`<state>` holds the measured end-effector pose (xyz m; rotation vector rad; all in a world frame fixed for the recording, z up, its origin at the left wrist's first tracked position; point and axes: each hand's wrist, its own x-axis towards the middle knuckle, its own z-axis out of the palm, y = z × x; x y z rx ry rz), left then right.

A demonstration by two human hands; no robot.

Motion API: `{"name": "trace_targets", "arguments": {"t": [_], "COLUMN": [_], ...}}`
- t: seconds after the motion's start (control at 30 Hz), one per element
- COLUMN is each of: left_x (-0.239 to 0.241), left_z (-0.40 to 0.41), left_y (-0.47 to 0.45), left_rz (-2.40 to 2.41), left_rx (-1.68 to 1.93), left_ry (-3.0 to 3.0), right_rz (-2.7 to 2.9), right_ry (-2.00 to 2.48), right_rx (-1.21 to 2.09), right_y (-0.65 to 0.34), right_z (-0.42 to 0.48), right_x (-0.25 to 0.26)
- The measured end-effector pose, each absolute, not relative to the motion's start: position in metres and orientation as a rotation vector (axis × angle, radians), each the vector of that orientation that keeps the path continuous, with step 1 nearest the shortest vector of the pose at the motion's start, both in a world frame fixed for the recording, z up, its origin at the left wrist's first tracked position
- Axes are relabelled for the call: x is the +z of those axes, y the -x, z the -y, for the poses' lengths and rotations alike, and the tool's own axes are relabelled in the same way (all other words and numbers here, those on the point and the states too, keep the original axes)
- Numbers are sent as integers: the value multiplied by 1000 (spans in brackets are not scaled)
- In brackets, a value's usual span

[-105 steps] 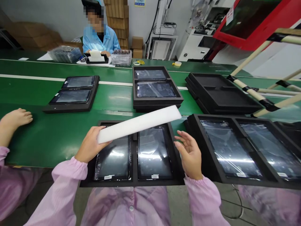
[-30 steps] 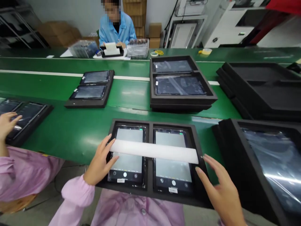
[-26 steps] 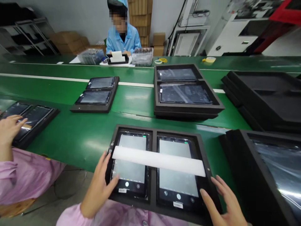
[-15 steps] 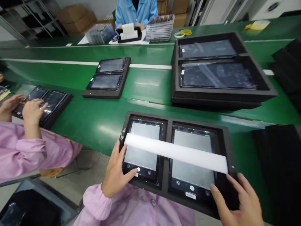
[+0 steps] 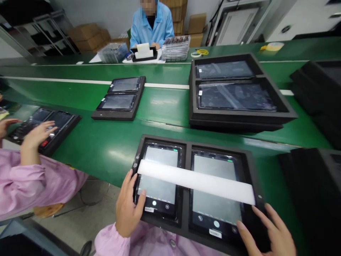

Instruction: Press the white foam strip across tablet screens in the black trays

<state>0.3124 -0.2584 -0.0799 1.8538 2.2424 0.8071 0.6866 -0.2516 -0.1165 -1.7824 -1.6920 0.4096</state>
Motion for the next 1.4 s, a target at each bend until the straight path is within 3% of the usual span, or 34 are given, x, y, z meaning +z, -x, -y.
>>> {"name": "trace_targets", "arguments": {"t": [0.8,1.1,1.4], "left_x": [-77,-73,-74], "left_z": [229,227,230], "left_y": [-325,-330,-329], "left_rz": [-2314,-2299,-2285], "left_rx": [775,790,802], "left_ry": [-1718,-1725,-1741], "right_rz": [1860,1543,1711], "right_ry": [1913,1770,1726], "right_rx": [144,592,614], "right_y": [-657,-683,-688], "right_z": [236,244,243], "right_x": [-98,-94,-90]}}
